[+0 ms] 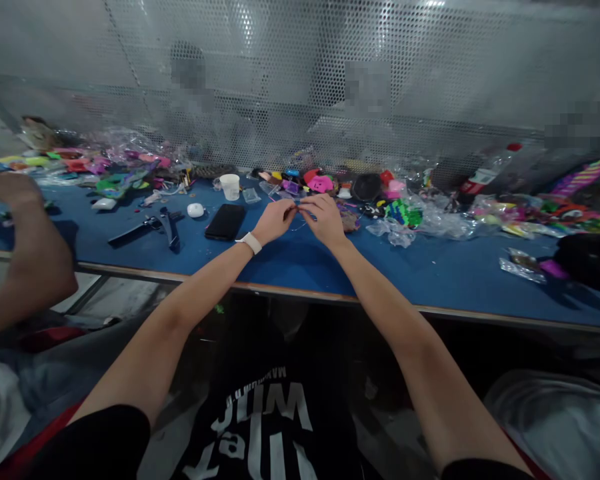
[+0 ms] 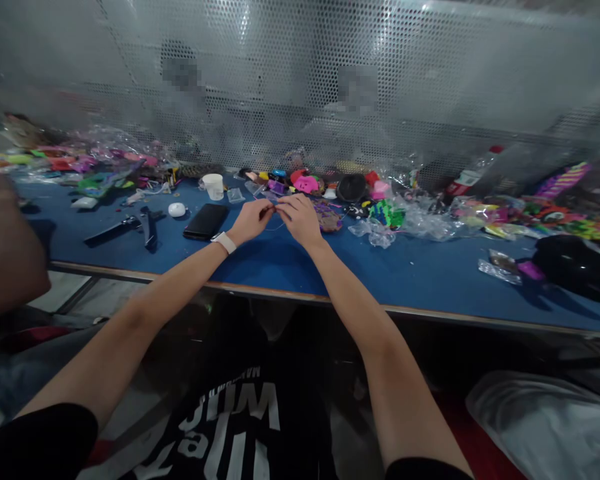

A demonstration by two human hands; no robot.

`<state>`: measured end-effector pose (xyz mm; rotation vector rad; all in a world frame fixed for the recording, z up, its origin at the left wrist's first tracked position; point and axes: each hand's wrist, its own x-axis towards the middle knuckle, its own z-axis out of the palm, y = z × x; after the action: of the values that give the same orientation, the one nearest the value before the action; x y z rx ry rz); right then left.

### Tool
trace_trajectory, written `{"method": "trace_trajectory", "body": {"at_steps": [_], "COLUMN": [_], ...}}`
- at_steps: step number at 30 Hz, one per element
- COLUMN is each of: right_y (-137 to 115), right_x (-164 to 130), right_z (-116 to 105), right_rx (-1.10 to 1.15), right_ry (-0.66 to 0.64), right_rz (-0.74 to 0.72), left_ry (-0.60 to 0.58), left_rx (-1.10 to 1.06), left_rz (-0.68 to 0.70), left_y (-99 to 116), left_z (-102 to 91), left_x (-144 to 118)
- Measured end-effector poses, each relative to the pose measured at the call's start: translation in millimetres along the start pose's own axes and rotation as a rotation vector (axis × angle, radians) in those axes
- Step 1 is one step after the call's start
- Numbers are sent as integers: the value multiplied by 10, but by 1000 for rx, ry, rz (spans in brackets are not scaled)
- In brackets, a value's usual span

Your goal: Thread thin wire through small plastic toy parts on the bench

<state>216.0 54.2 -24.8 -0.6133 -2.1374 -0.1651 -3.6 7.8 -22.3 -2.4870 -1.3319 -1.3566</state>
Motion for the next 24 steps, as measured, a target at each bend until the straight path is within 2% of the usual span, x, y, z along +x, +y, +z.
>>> {"method": "trace_trajectory", "body": {"at_steps": [3,7,11,14,16,18,22,24], "right_y": [-29,-120,-194,-194,-175,-153,-130,-140], "right_x": [-21,-4,64,108,115,103,69,65], "right_z": [-2,16,58,68,45,-2,-110,-140], "right_rx": [18,139,475,759,865,855,656,558], "right_ry": [-25,10,27,-44,-91,-114,-111,-113], "right_rz": [49,222,509,767,849,791,475,397], "left_ry": [-31,-71,-117,-159,-183,-201,-173,-141], "left_rx": [-6,25,102,146,161,164,121,67], "left_rz": [5,-15,-48,-33,-27,-36,-79,-99], "left_y": [14,36,61,86,107,129,150,148], "left_z": [-21,-64,-107,-119,-114,-99,-57,-38], "left_x": [1,1,-3,-10,-13,-12,-3,-2]}}
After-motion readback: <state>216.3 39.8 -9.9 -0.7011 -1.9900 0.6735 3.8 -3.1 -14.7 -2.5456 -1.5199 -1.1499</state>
